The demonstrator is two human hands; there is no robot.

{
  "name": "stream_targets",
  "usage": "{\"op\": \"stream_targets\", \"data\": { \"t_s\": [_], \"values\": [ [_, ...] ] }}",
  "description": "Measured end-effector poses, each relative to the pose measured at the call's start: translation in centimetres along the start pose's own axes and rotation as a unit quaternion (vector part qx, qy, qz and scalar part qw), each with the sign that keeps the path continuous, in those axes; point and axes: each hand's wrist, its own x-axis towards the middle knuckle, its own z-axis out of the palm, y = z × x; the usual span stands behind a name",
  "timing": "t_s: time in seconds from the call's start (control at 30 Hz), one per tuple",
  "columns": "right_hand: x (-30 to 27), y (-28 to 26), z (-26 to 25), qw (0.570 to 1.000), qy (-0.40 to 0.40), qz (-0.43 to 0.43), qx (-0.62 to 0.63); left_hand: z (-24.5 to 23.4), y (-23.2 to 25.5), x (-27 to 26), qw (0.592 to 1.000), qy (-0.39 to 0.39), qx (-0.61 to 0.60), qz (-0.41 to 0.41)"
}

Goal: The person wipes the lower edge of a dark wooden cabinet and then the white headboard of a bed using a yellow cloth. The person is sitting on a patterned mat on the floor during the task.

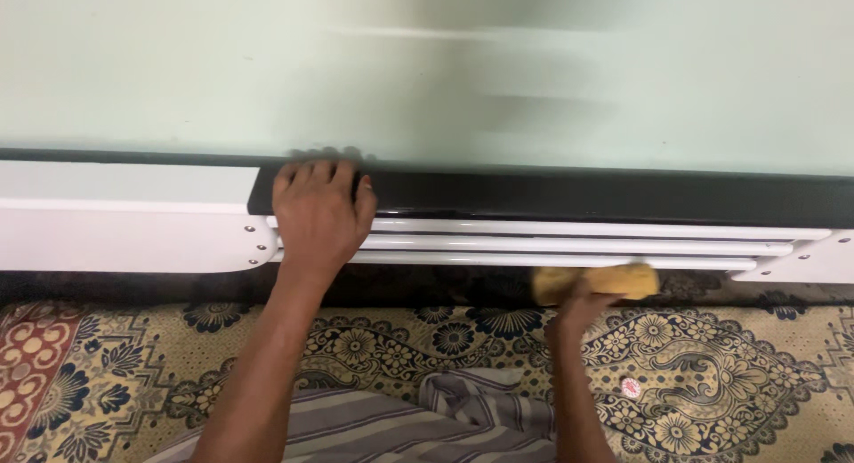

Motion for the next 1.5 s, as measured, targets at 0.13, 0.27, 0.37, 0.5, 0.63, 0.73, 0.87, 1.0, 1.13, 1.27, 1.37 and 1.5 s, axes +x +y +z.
{"op": "stream_targets", "data": {
  "t_s": [0.13,0.27,0.37,0.5,0.63,0.73,0.87,1.0,1.13,1.27,1.37,1.5],
  "values": [
    [-6.9,0.6,2.5,0.989,-0.099,-0.101,-0.042,0.2,-0.1,-0.2,1.000,0.002,-0.006,-0.001],
    [-12.4,-2.8,3.5,0.955,-0.148,-0.234,-0.102,0.4,-0.3,-0.1,1.000,0.025,-0.010,0.006],
    [-14.8,-8.2,3.9,0.914,-0.170,-0.356,-0.092,0.5,-0.4,-0.3,1.000,0.017,-0.017,0.000],
    [-15.8,-18.1,5.8,0.811,-0.177,-0.466,-0.307,0.1,-0.3,-0.3,0.998,0.006,-0.054,-0.015],
    [-17.3,-26.7,10.8,0.644,-0.294,-0.533,-0.463,-0.3,-0.2,-0.1,0.998,-0.003,-0.055,-0.016],
    [-17.7,-29.2,14.1,0.586,-0.340,-0.531,-0.509,-0.4,-0.3,0.1,0.998,-0.019,-0.060,-0.025],
    [-14.7,-30.1,13.3,0.578,-0.363,-0.508,-0.525,-0.3,-0.3,-0.1,0.998,-0.016,-0.061,-0.027],
    [-8.8,-30.7,8.8,0.598,-0.331,-0.443,-0.580,-0.2,-0.3,-0.1,0.998,-0.007,-0.055,-0.022],
    [-0.1,-30.5,2.9,0.645,-0.247,-0.448,-0.568,0.0,-0.3,0.0,0.998,0.002,-0.056,-0.019],
    [8.6,-29.8,-3.4,0.590,-0.132,-0.539,-0.587,0.2,-0.4,-0.2,0.999,0.003,-0.047,-0.017],
    [13.9,-29.6,-6.6,0.661,-0.129,-0.500,-0.545,0.2,-0.3,-0.3,0.999,0.011,-0.040,-0.011],
    [15.2,-30.1,-6.0,0.769,-0.126,-0.343,-0.524,0.0,-0.2,-0.1,0.999,0.014,-0.046,-0.012]
  ]
}}
